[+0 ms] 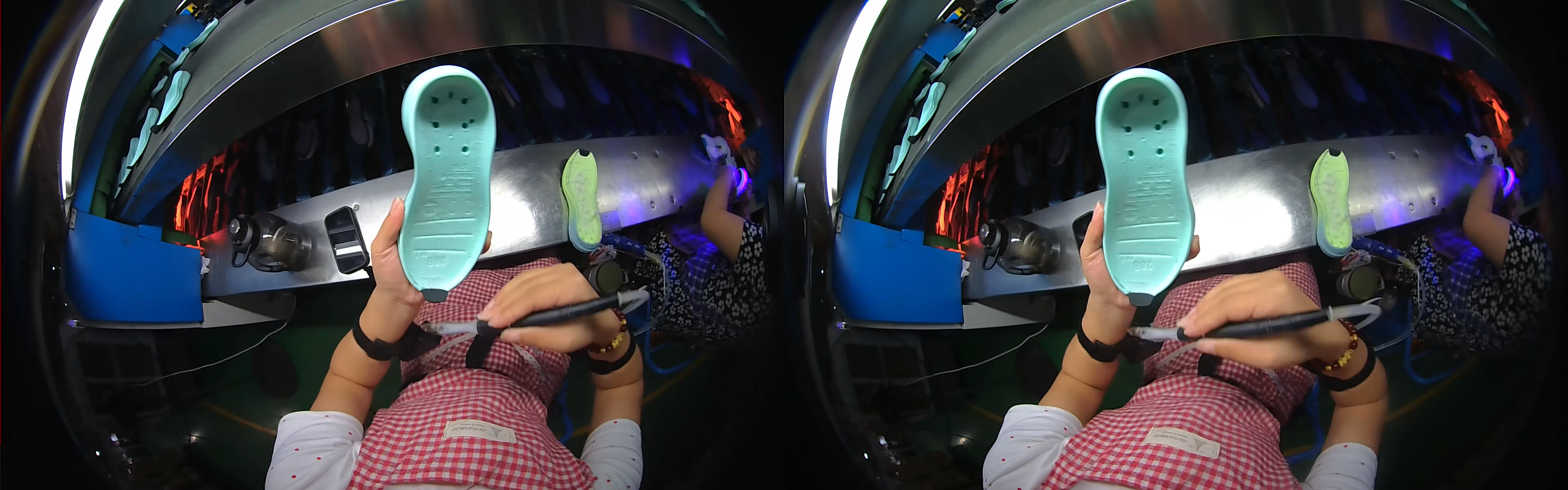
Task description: Applying glue or solvent to the bottom of shoe soles using a brush on an assembly line.
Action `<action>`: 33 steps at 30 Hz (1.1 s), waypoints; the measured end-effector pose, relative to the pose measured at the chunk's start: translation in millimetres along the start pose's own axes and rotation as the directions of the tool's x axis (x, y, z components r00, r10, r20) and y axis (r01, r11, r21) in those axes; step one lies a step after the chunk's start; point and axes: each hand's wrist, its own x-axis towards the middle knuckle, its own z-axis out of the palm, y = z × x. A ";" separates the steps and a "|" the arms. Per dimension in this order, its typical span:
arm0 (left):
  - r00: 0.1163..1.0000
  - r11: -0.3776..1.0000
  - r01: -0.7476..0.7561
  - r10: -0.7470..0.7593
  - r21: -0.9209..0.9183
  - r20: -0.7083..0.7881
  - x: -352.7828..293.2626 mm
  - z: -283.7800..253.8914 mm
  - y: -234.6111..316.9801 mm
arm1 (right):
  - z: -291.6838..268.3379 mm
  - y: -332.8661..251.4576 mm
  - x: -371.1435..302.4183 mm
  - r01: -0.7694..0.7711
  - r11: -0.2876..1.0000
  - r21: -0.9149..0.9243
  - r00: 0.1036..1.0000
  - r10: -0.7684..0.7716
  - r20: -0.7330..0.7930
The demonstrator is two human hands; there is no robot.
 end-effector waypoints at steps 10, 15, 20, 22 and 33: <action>0.862 0.775 0.494 -0.378 0.394 -0.338 -1.6 -0.1 6.0 | -41.3 -11.9 3.7 -0.059 0.947 -0.317 0.916 0.178 0.359; 0.828 0.727 0.557 -0.448 0.401 -0.337 -1.2 4.5 4.7 | -41.9 -1.8 2.0 -0.034 0.952 -0.306 0.954 0.123 0.275; 0.784 0.689 0.613 -0.469 0.386 -0.407 -7.9 0.2 7.8 | -48.8 -14.3 7.0 -0.063 0.854 -0.517 0.887 0.285 0.364; 0.791 0.704 0.602 -0.464 0.376 -0.399 -7.6 0.9 7.0 | -53.8 -4.1 1.7 -0.023 0.901 -0.432 0.939 0.168 0.300; 0.819 0.666 0.559 -0.347 0.494 -0.458 -8.8 -7.3 17.9 | -59.0 7.8 -11.5 -0.144 0.866 -0.480 0.941 0.269 0.204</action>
